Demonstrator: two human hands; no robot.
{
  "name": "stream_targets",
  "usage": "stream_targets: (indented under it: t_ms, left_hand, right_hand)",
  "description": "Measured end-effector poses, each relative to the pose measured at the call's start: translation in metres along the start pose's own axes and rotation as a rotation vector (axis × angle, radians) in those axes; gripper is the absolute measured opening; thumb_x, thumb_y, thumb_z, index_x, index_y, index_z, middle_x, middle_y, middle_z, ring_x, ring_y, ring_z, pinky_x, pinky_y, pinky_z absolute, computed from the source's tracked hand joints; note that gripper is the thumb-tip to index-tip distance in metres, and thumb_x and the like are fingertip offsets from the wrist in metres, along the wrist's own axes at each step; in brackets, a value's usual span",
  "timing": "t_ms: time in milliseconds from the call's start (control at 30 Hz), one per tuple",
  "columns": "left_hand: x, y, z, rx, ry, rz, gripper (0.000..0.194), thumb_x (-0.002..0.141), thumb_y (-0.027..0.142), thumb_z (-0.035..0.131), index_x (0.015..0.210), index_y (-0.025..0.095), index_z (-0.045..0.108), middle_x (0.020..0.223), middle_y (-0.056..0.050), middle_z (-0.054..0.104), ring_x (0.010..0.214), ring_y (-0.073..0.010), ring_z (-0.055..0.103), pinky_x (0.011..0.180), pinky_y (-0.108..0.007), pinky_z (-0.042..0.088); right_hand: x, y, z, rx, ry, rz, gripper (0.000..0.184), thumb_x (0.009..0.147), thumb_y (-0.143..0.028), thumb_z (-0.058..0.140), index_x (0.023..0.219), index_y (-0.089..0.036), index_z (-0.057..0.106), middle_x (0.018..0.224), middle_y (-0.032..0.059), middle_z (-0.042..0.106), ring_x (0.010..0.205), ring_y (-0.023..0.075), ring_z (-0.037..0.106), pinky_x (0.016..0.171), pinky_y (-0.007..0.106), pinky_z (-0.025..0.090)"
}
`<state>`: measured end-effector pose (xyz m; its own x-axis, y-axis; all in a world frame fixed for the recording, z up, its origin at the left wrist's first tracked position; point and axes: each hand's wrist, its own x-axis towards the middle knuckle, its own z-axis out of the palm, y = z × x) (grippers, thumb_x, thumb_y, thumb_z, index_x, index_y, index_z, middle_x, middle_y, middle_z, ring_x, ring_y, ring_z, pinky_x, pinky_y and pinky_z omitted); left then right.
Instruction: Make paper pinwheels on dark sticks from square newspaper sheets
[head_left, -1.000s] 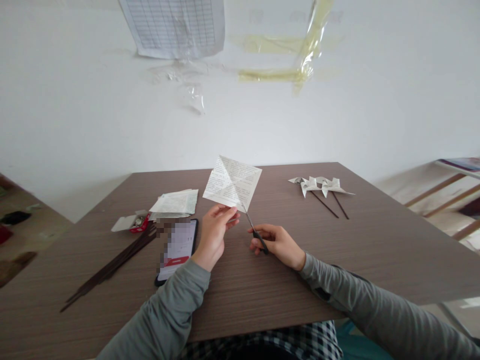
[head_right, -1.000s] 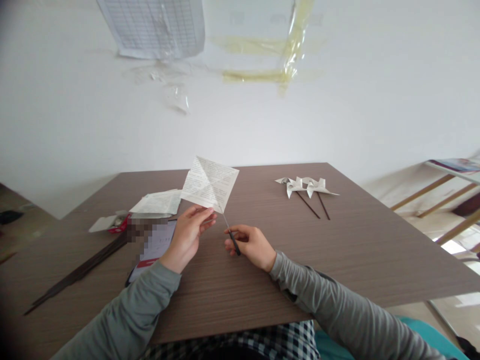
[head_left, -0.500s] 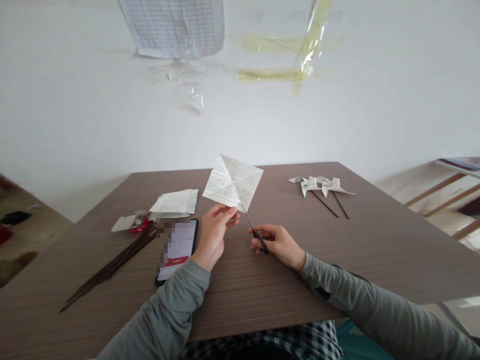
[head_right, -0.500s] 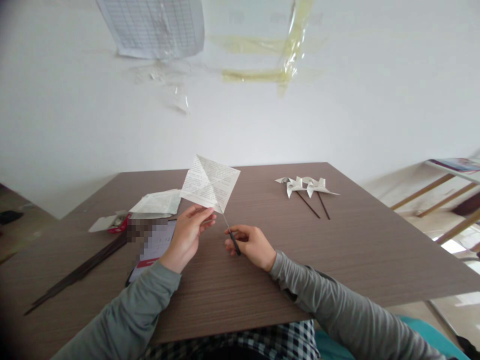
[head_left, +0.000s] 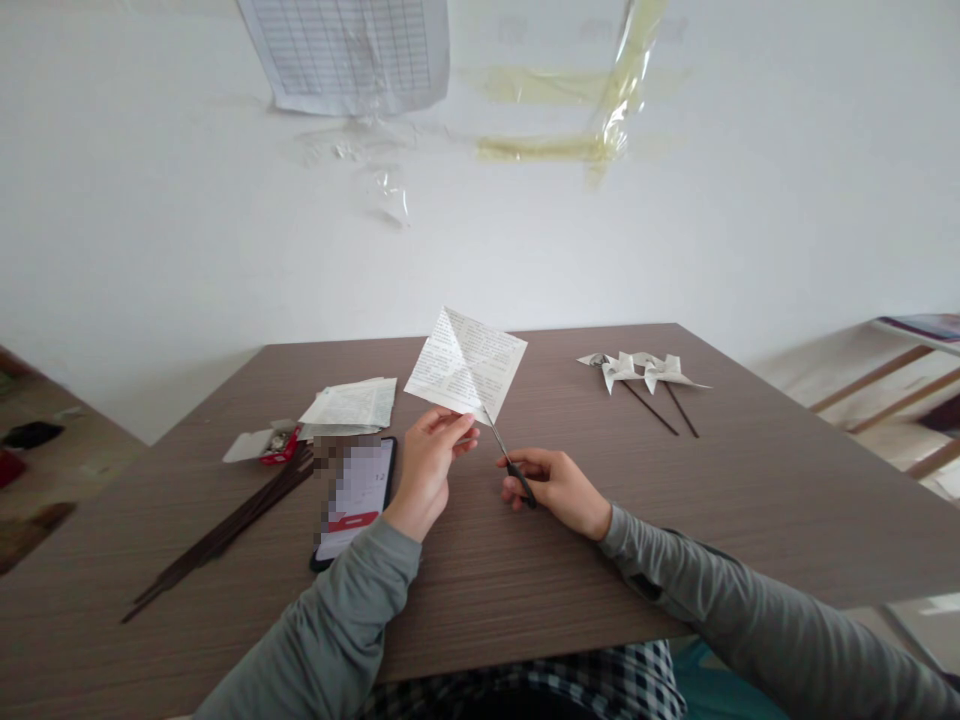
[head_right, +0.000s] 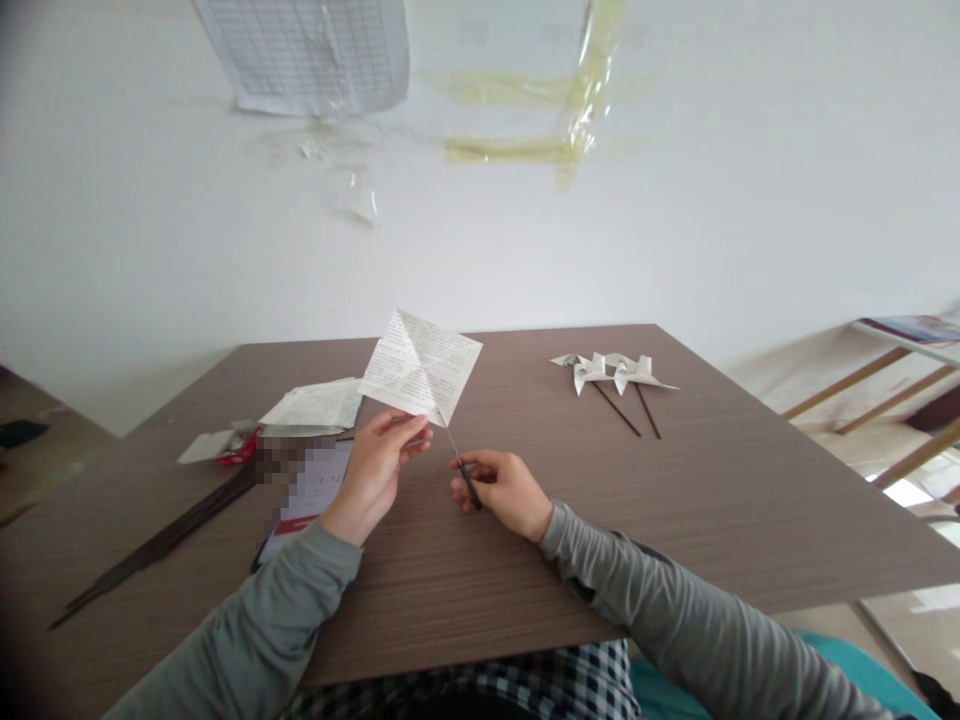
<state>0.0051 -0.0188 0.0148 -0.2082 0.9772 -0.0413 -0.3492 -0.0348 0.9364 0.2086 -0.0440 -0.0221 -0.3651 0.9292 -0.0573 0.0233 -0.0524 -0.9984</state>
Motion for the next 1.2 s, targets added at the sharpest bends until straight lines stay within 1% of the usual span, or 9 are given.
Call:
stream_targets:
  t_ms: [167,333,467,600,700,867,1033,1133,1200]
  left_hand:
    - [0.001,-0.001,-0.001,0.010,0.007,0.001,0.054,0.048,0.044,0.114,0.080,0.018,0.079,0.084,-0.005,0.084,0.072,-0.0194,0.078,0.069,-0.032,0.062]
    - [0.001,-0.001,0.000,0.013,0.007,0.002,0.054,0.048,0.044,0.114,0.079,0.018,0.079,0.084,-0.006,0.084,0.072,-0.0194,0.077,0.068,-0.031,0.061]
    - [0.000,0.001,0.001,0.015,0.026,0.004,0.052,0.046,0.042,0.113,0.078,0.018,0.080,0.083,-0.006,0.084,0.070,-0.0181,0.075,0.065,-0.030,0.059]
    - [-0.001,0.004,0.002,0.030,0.036,0.004,0.048,0.047,0.041,0.111,0.077,0.018,0.082,0.078,-0.004,0.082,0.065,-0.0154,0.071,0.061,-0.027,0.055]
    - [-0.003,0.005,0.003,0.054,0.017,0.002,0.046,0.048,0.042,0.110,0.075,0.019,0.081,0.074,-0.003,0.081,0.063,-0.0148,0.069,0.060,-0.027,0.054]
    - [-0.006,0.006,0.005,0.060,0.004,-0.004,0.046,0.048,0.042,0.110,0.076,0.019,0.082,0.073,-0.003,0.080,0.062,-0.0150,0.068,0.060,-0.027,0.053]
    - [-0.007,0.007,0.006,0.057,0.001,-0.015,0.048,0.047,0.043,0.111,0.076,0.018,0.081,0.073,-0.002,0.079,0.064,-0.0142,0.069,0.061,-0.026,0.054]
    - [-0.008,0.007,0.006,0.055,-0.003,-0.021,0.049,0.047,0.043,0.111,0.077,0.018,0.081,0.074,-0.002,0.080,0.065,-0.0143,0.070,0.061,-0.026,0.054]
    - [-0.008,0.006,0.006,0.052,-0.001,-0.025,0.050,0.047,0.044,0.111,0.077,0.018,0.081,0.076,-0.002,0.081,0.066,-0.0144,0.071,0.062,-0.026,0.055]
  right_hand:
    - [0.000,0.000,0.001,0.007,0.008,-0.001,0.052,0.073,-0.057,0.104,0.108,-0.023,0.086,0.082,0.0100,0.084,0.069,0.0289,0.076,0.074,0.046,0.064]
    - [0.002,0.005,0.000,0.020,0.005,-0.003,0.058,0.072,-0.059,0.103,0.111,-0.020,0.085,0.081,0.0091,0.084,0.066,0.0266,0.075,0.073,0.045,0.064]
    - [0.002,0.006,-0.001,0.008,0.005,-0.021,0.055,0.074,-0.058,0.103,0.111,-0.020,0.086,0.083,0.0092,0.085,0.068,0.0262,0.076,0.074,0.044,0.063]
    - [0.003,0.005,-0.001,-0.019,-0.003,-0.030,0.057,0.076,-0.060,0.102,0.113,-0.021,0.085,0.083,0.0060,0.085,0.068,0.0241,0.075,0.077,0.044,0.064]
    - [0.003,0.002,0.000,-0.032,0.009,-0.041,0.057,0.075,-0.063,0.103,0.111,-0.022,0.086,0.080,0.0064,0.083,0.070,0.0273,0.076,0.078,0.047,0.064]
    - [-0.001,-0.004,0.000,-0.033,0.034,-0.038,0.054,0.075,-0.059,0.104,0.110,-0.022,0.088,0.078,0.0105,0.081,0.076,0.0354,0.080,0.080,0.050,0.066]
    - [0.000,-0.003,0.000,-0.019,0.031,-0.017,0.056,0.073,-0.060,0.104,0.110,-0.022,0.087,0.081,0.0120,0.084,0.073,0.0344,0.079,0.079,0.051,0.067]
    - [0.002,0.001,-0.001,0.000,0.019,-0.005,0.061,0.069,-0.062,0.105,0.110,-0.022,0.086,0.082,0.0112,0.084,0.071,0.0329,0.079,0.076,0.049,0.068]
    - [0.003,0.002,-0.001,0.006,0.014,-0.007,0.060,0.070,-0.061,0.105,0.110,-0.021,0.086,0.082,0.0107,0.084,0.071,0.0318,0.079,0.075,0.048,0.068]
